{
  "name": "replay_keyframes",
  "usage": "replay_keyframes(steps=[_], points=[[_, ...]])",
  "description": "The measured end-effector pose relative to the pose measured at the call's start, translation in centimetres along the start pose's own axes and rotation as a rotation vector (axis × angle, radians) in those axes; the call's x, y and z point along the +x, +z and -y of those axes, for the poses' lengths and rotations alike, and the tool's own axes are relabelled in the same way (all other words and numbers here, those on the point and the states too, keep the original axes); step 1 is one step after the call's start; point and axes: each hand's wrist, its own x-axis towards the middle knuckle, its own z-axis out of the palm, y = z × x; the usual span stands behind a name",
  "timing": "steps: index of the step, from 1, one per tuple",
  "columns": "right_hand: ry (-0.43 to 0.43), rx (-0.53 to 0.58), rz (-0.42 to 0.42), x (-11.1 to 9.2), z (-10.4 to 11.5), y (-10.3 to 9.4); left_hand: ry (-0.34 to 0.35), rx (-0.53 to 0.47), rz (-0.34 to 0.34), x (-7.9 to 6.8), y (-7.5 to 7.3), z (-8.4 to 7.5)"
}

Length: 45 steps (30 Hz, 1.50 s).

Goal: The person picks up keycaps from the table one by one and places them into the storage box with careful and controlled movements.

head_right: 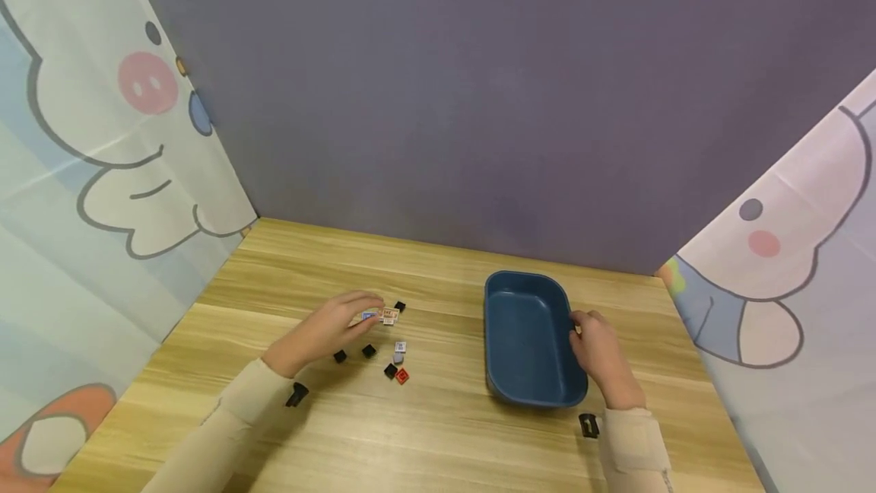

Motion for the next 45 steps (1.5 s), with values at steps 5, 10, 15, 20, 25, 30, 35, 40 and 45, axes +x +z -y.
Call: replay_keyframes(steps=[5,10,15,20,25,30,35,40,45], points=[[-0.009,-0.010,-0.005,0.2,-0.1,0.2,-0.007,-0.021,0.029,2.9,1.1,-1.5],[-0.002,0.002,-0.008,0.1,0.0,0.2,0.017,-0.029,0.068,5.8,2.3,-3.0],[0.000,0.006,-0.020,0.2,-0.1,0.0,0.056,-0.064,0.109,8.5,3.5,-4.4],[0.003,0.003,-0.019,0.1,-0.3,-0.1,0.072,-0.113,0.131,10.9,4.8,-5.9],[0.014,0.024,-0.009,0.1,-0.2,-0.1,0.081,-0.114,0.152,13.1,6.2,-7.3],[0.033,0.034,0.002,0.0,-0.1,-0.2,0.121,-0.059,0.189,14.8,7.7,-8.3],[0.028,0.031,0.001,0.2,0.1,0.0,0.137,-0.001,0.219,15.5,8.6,-8.9],[0.018,0.031,-0.006,0.2,0.1,0.2,0.122,0.026,0.249,15.5,9.1,-9.2],[0.020,0.028,-0.002,0.3,0.2,0.2,0.092,0.018,0.279,15.4,9.2,-9.2]])
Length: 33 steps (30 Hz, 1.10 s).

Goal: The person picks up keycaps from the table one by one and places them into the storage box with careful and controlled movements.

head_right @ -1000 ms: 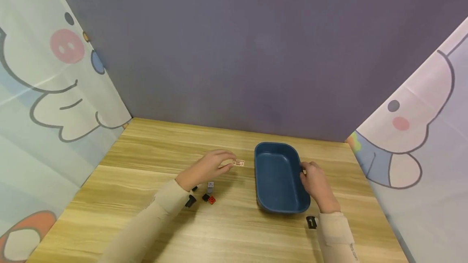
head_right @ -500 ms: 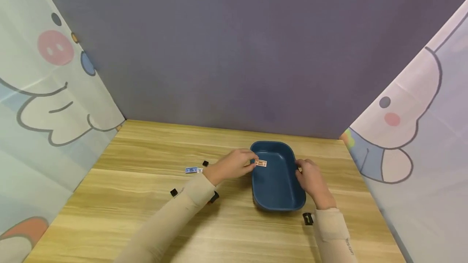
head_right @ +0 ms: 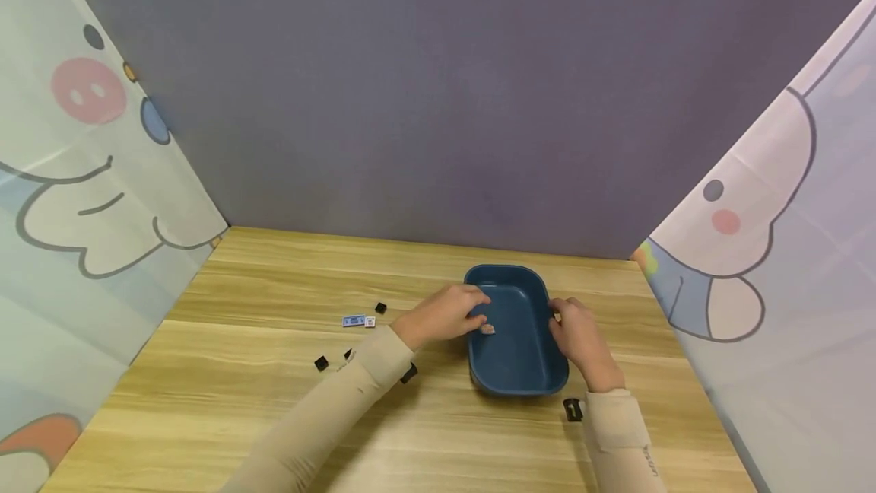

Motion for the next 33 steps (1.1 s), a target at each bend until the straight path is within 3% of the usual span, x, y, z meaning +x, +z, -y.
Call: replay_keyframes(steps=[6,12,21,33], points=[[-0.010,0.006,-0.022,0.1,-0.1,0.0,-0.023,-0.014,0.010,-0.8,0.1,0.6],[0.002,0.040,-0.013,0.2,-0.1,-0.2,-0.052,-0.055,-0.034,-3.1,-0.8,1.6],[-0.003,0.065,0.001,0.3,-0.3,-0.3,-0.188,-0.092,-0.058,-7.9,-2.6,3.4],[0.038,0.129,0.066,0.2,-0.6,-0.6,-0.346,-0.179,-0.168,-15.9,-4.5,6.6]])
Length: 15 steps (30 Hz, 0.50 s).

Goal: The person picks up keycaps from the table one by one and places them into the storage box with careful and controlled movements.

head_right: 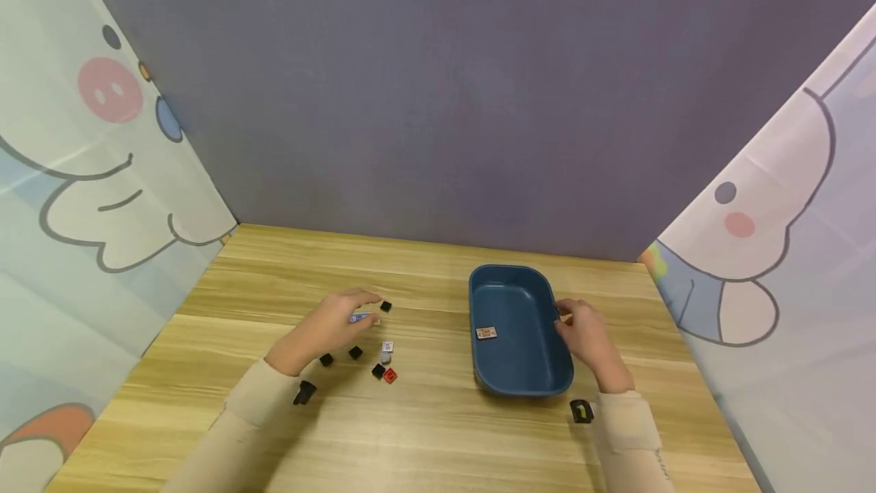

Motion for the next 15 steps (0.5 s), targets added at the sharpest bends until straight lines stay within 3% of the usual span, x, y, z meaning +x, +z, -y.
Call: replay_keyframes(steps=[5,11,15], points=[[0.020,0.034,0.024,0.3,-0.3,0.0,-0.078,-0.015,-0.036,-2.6,-1.0,2.1],[0.027,0.047,0.030,0.4,-0.6,0.0,-0.074,-0.004,-0.070,-4.7,-1.3,4.0],[0.031,0.040,0.031,0.4,-0.5,-0.1,-0.085,0.005,-0.054,-5.6,-1.4,4.7]])
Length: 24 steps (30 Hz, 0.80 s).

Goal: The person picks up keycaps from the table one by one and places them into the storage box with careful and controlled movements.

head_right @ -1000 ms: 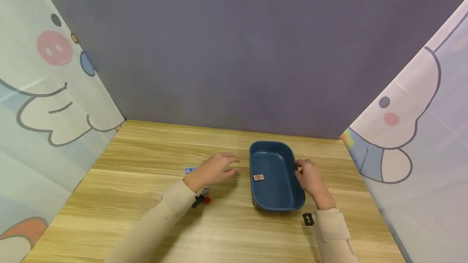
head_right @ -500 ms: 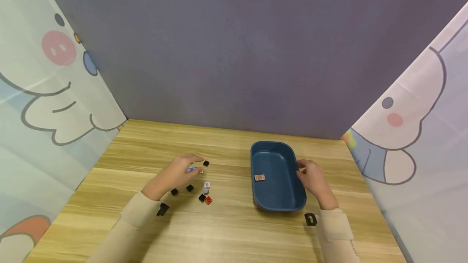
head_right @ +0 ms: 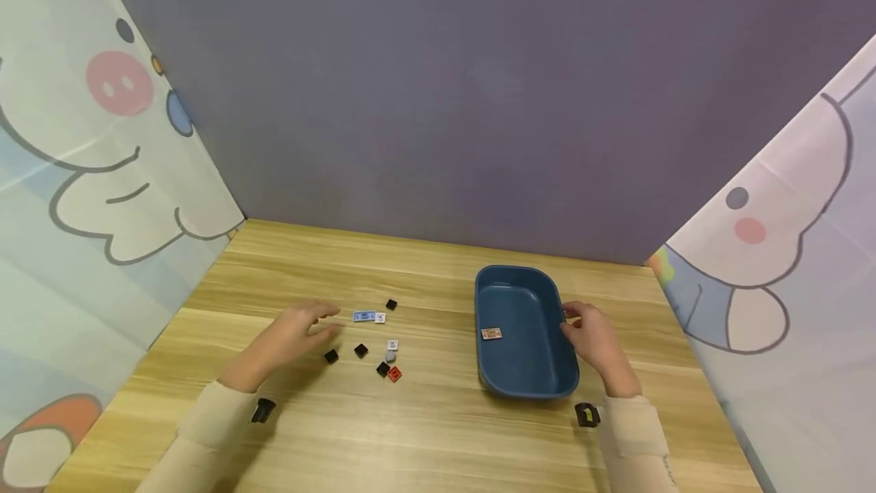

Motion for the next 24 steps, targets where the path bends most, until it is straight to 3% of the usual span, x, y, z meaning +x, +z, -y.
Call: replay_keyframes(steps=[11,19,24], points=[[0.022,-0.007,0.004,-0.2,0.0,-0.2,-0.007,0.019,-0.010,-0.3,0.3,0.5],[0.029,-0.018,0.003,-0.2,0.1,-0.1,-0.028,0.031,-0.020,1.2,1.8,1.4],[0.026,-0.021,0.004,-0.1,0.3,-0.1,-0.079,0.068,0.032,2.3,2.5,1.7]])
